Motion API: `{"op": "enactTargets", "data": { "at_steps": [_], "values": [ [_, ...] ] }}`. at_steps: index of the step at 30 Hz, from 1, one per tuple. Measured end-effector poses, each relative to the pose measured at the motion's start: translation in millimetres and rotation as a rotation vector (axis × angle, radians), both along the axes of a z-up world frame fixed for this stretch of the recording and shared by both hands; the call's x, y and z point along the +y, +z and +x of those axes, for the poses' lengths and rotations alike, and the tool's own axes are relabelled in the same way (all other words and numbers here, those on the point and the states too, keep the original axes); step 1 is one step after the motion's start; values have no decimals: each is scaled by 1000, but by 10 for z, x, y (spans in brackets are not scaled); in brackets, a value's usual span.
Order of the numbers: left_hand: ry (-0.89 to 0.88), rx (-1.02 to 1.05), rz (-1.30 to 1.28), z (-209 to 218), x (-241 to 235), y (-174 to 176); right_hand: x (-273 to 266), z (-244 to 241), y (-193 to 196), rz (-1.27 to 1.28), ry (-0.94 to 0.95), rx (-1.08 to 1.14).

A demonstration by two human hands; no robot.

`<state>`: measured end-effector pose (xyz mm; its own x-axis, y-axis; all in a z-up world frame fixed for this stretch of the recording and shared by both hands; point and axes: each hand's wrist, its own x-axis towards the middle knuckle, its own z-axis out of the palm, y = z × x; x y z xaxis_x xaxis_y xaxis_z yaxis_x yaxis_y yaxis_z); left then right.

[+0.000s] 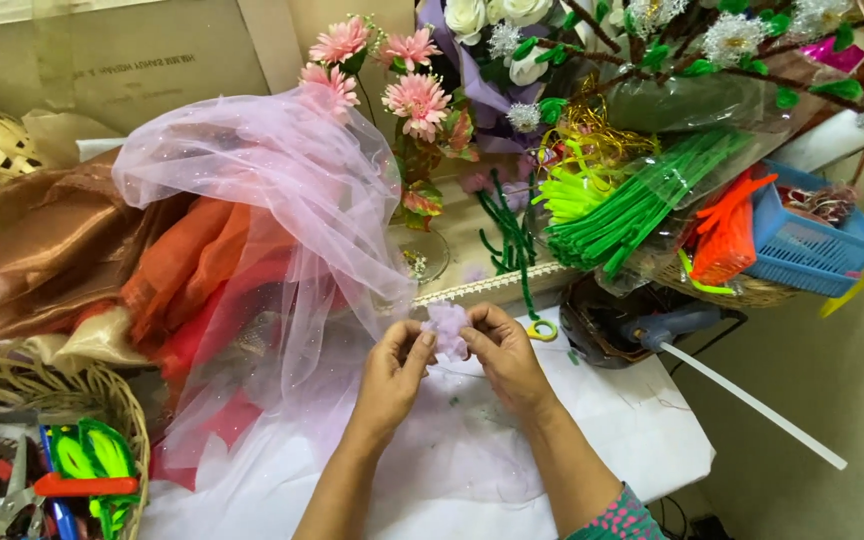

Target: The person folds a small piece of light pink tulle fabric into a flower shape, secures it with a thin wire, and trims the wire with scissors. The person then adjusts the petals to refine the shape.

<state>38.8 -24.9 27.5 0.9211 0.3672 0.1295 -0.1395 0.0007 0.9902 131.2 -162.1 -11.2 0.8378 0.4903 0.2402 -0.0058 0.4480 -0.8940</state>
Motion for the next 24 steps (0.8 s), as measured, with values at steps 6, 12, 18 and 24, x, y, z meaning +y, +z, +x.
{"op": "enactTargets", "data": {
  "at_steps": [6, 12, 18, 24],
  "values": [
    [-4, -71, -160, 103, -6, -302, 28, -1, -19, -43, -4, -38],
    [118, -85, -163, 89, -1, -225, 24, -101, 247, -68, -74, -94],
    [142, -92, -98, 73, 7, -201, 30, -127, 185, -177, -45, -180],
    [132, -88, -63, 21, -21, -68, 23, -49, 98, -193, -54, -161]
  ]
}}
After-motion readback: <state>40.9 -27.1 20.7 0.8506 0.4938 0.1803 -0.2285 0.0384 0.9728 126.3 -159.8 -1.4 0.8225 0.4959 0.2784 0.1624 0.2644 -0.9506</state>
